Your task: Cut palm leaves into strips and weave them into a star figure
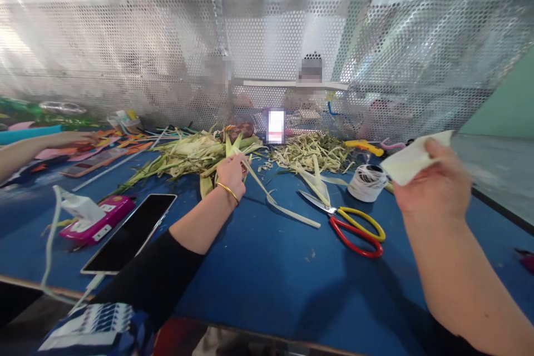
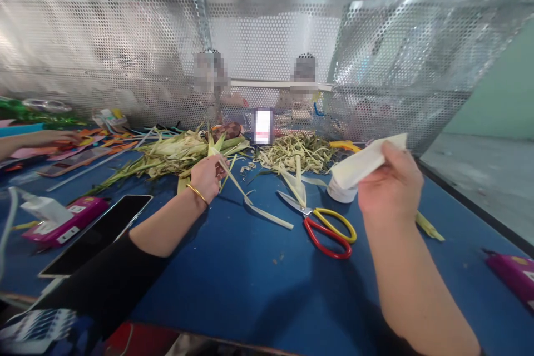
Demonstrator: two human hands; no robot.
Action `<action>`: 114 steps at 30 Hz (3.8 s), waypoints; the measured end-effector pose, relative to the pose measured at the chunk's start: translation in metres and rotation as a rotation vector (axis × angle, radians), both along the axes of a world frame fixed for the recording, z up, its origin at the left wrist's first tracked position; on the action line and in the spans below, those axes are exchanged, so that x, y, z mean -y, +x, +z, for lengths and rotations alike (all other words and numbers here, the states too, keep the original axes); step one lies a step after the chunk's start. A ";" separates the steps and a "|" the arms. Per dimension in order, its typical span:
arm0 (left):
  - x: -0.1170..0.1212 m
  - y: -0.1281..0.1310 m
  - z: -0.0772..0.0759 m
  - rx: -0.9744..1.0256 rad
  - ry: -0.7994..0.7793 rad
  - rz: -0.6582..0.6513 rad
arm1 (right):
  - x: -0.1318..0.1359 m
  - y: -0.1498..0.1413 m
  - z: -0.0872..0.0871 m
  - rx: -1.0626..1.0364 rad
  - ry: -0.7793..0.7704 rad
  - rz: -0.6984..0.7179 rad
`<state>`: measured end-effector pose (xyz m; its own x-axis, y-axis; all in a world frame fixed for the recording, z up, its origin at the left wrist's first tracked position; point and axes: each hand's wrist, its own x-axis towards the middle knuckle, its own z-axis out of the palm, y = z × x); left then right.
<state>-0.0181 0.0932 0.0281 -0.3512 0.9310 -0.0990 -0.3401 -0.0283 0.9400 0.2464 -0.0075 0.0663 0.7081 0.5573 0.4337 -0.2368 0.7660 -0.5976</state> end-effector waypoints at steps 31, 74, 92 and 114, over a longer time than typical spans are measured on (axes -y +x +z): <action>0.065 0.040 -0.010 -0.450 0.323 -0.476 | 0.016 -0.084 -0.046 1.387 -0.596 0.076; 0.073 0.027 0.011 -1.266 0.684 -0.648 | 0.010 -0.079 -0.046 1.077 -0.471 0.109; 0.072 0.039 -0.003 -0.447 0.314 -0.770 | 0.008 -0.081 -0.048 0.847 -0.612 0.177; 0.078 0.045 -0.010 -0.223 0.167 -0.679 | 0.012 -0.088 -0.057 1.032 -0.552 -0.043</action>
